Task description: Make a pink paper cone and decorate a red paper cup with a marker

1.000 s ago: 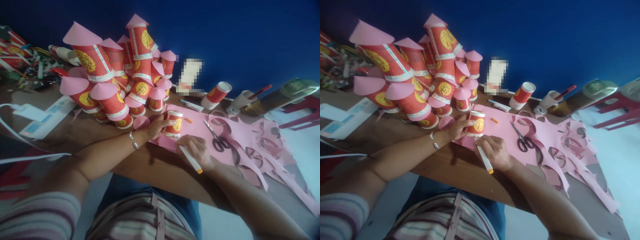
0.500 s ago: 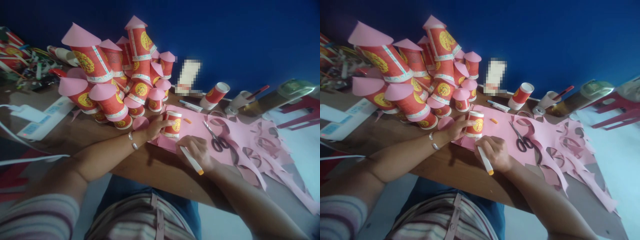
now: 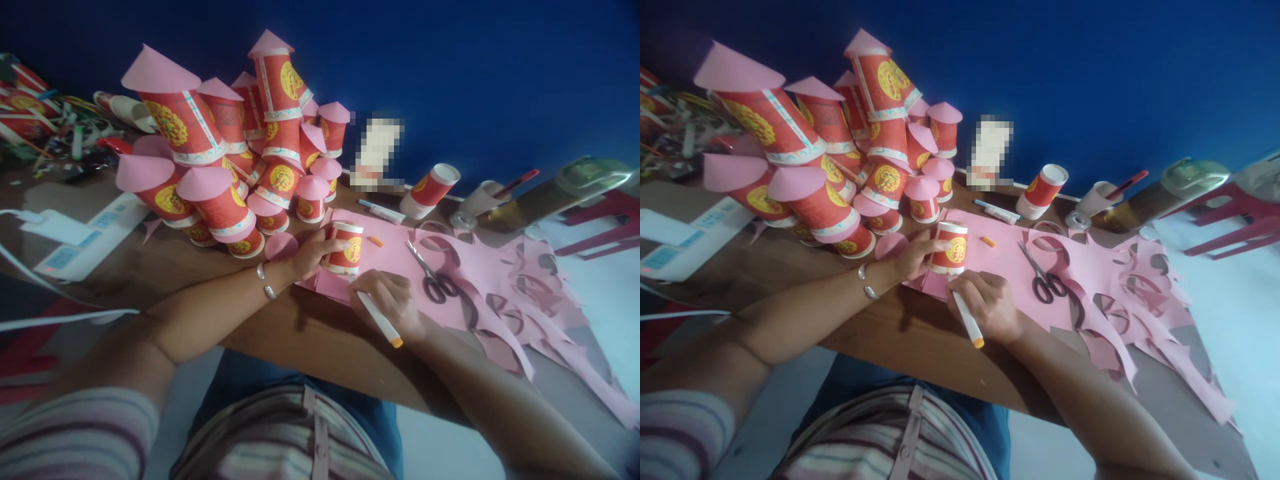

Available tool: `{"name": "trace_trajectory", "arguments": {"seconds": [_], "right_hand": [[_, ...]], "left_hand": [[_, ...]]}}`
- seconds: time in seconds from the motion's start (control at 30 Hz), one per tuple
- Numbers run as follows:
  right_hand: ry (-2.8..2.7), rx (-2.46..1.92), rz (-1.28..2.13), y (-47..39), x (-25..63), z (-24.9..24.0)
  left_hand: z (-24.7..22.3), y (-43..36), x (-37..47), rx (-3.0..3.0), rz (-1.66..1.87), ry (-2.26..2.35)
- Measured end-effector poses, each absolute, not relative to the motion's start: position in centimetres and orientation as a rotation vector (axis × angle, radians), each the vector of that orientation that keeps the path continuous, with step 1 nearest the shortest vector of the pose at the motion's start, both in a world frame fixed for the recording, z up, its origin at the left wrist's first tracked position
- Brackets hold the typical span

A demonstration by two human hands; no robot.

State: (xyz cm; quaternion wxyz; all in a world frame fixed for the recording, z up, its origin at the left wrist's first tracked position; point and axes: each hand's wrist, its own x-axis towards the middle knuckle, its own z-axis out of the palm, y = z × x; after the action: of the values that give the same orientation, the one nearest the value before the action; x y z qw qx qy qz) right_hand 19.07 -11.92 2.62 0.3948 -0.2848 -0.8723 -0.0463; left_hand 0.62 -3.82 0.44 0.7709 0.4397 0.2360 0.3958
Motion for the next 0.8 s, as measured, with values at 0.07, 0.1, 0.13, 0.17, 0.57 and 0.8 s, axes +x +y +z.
{"name": "trace_trajectory", "arguments": {"seconds": [0.07,0.1,0.13,0.17,0.57,0.8], "right_hand": [[-2.209,-0.732,-0.133,-11.88,19.15,2.68],[-2.208,-0.74,-0.141,-11.86,19.19,2.71],[-2.207,-0.751,-0.148,-11.85,19.23,2.72],[-2.206,-0.762,-0.153,-11.85,19.27,2.71],[-2.214,-0.71,-0.135,-12.19,18.92,3.14],[-2.233,-0.707,-0.088,-12.1,19.0,2.85]], "left_hand": [[0.47,-3.79,0.64,0.942,0.856,0.499],[0.47,-3.76,0.64,0.937,0.856,0.497],[0.45,-3.74,0.62,0.934,0.853,0.499],[0.42,-3.73,0.59,0.931,0.848,0.506],[0.38,-3.71,0.65,0.943,0.872,0.556],[0.0,-3.68,0.58,0.974,0.848,0.555]]}}
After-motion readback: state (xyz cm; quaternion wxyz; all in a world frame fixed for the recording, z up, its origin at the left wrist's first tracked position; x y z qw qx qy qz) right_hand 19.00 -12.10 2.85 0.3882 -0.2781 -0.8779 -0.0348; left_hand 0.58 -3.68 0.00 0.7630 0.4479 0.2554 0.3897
